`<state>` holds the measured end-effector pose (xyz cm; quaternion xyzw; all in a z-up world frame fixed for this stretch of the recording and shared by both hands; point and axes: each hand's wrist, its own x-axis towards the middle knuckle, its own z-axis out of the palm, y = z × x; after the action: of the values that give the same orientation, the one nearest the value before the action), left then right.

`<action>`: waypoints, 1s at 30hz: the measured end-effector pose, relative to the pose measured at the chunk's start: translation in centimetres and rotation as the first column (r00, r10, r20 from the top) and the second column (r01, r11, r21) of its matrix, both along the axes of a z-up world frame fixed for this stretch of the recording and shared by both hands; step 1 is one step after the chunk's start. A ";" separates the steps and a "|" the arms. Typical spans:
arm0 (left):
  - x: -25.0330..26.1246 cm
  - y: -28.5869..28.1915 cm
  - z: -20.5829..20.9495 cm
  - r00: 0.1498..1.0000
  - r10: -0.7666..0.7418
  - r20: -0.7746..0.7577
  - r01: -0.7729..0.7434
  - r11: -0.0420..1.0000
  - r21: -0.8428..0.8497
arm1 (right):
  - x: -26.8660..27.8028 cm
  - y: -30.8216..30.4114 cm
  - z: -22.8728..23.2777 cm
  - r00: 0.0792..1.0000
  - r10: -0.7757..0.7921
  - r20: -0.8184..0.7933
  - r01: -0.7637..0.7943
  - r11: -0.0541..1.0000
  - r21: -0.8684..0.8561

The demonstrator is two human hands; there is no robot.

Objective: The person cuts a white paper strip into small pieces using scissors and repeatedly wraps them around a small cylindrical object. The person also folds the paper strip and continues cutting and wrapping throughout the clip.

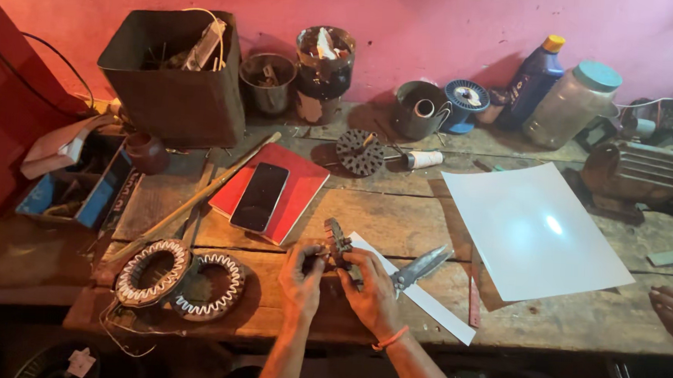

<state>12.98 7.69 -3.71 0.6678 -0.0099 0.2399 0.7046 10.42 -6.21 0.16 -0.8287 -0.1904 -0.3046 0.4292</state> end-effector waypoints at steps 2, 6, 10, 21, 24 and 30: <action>-0.2 0.1 0.3 0.999 0.028 0.030 -0.030 0.997 0.072 | 0.0 -0.1 -0.1 1.000 0.009 0.009 -0.009 1.000 0.006; -0.1 0.1 0.4 0.999 0.025 0.040 -0.028 0.996 0.083 | 0.3 -0.2 -0.3 1.000 -0.006 -0.026 0.006 1.000 -0.016; 0.1 -0.1 -0.1 0.999 -0.023 0.042 0.023 1.000 -0.001 | 0.3 -0.3 -0.3 0.994 -0.031 -0.108 0.027 0.999 -0.034; -1.0 0.0 1.3 0.999 0.005 0.043 -0.010 0.991 0.136 | 0.4 -0.3 -0.5 0.995 -0.027 -0.098 0.024 0.999 -0.030; -1.4 -0.1 2.1 0.997 0.022 0.074 -0.037 0.978 0.204 | 0.4 -0.2 -0.4 0.997 -0.013 -0.071 0.012 1.000 -0.019; -1.6 -0.5 3.3 0.983 0.065 0.169 -0.114 0.948 0.296 | 0.3 -0.2 -0.3 0.997 -0.018 -0.074 0.015 0.999 -0.037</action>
<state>11.36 7.24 -0.44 0.7471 -0.0719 0.3193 0.5785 10.73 -6.38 -0.12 -0.8487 -0.1729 -0.2735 0.4183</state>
